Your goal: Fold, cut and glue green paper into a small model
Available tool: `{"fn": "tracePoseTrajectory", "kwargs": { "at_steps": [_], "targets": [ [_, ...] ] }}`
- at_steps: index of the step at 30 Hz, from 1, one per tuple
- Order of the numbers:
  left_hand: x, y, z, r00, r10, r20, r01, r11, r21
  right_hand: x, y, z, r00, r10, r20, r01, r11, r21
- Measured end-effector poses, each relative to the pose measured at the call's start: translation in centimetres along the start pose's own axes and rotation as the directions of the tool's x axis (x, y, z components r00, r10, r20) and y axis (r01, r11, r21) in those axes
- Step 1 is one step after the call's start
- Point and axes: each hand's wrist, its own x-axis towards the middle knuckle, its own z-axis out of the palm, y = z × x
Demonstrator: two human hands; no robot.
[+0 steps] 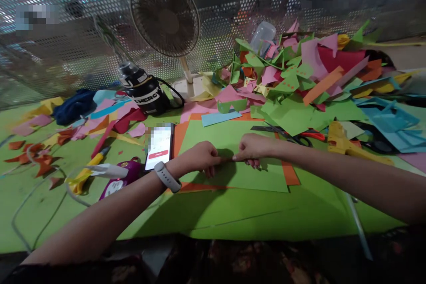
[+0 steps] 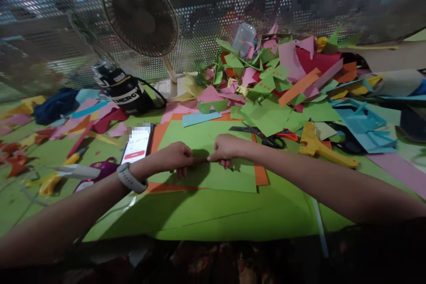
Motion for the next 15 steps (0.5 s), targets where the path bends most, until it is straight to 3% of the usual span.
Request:
{"fn": "tracePoseTrajectory", "kwargs": {
  "at_steps": [5,11,15],
  "targets": [
    [0.3,-0.9,-0.5,0.996,-0.044,0.08,0.047,0.998,-0.043,0.1,0.1,-0.2,1.0,-0.01,0.017,0.01,1.0,0.007],
    [-1.0,-3.3,-2.2,0.994,-0.083,0.072,0.082,0.997,0.017,-0.2,0.0,-0.2,1.0,-0.014,-0.002,0.014,0.999,-0.043],
    [-2.6,-4.7,-3.8,0.987,-0.154,0.039,0.151,0.986,0.067,-0.8,-0.2,0.2,0.997,-0.031,-0.077,0.02,0.991,-0.136]
  ]
}}
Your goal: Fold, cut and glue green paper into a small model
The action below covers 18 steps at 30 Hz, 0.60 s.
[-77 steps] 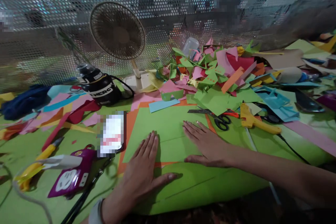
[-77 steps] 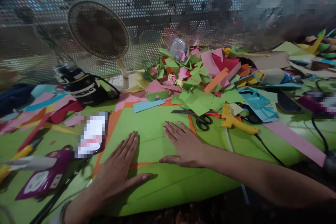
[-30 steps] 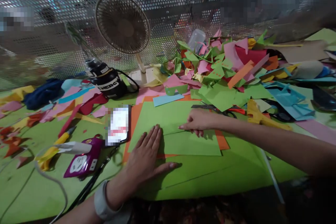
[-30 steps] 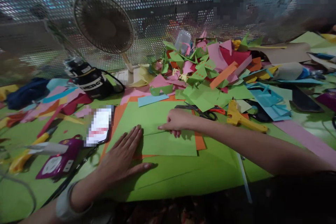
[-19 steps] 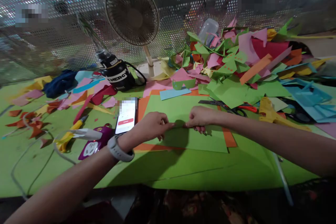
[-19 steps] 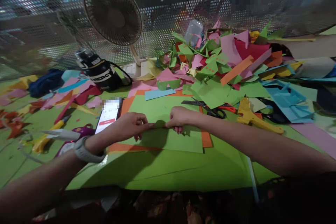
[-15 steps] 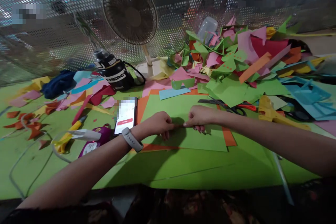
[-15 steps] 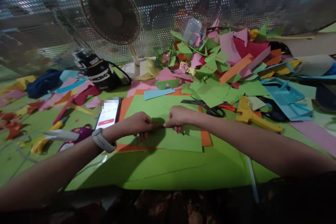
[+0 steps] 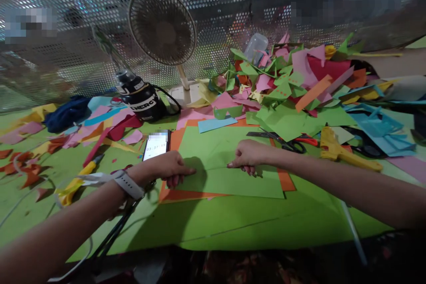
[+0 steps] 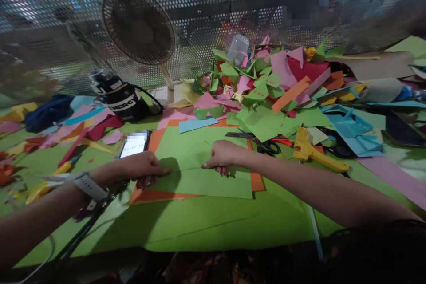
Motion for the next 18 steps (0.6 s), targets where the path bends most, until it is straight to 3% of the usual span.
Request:
{"fn": "tracePoseTrajectory", "kwargs": {
  "at_steps": [5,8,12,18],
  "targets": [
    [-2.6,0.2,-1.2,0.986,-0.037,-0.164,0.043,0.998,0.034,-1.5,-0.8,0.9,0.954,-0.071,-0.29,0.011,0.98,-0.201],
    [-3.7,1.1,-0.3,0.974,-0.033,-0.222,0.02,0.998,-0.064,-2.1,-0.9,1.5,0.926,-0.167,-0.338,0.056,0.948,-0.313],
    [-4.2,2.3,2.4,0.993,0.1,-0.069,-0.113,0.97,-0.216,-2.3,-0.5,1.6,0.942,-0.176,-0.287,0.085,0.949,-0.305],
    [-3.2,3.5,5.4,0.955,0.269,0.124,-0.215,0.917,-0.337,-2.2,-0.4,1.2,0.924,-0.171,-0.343,0.078,0.961,-0.267]
  ]
}}
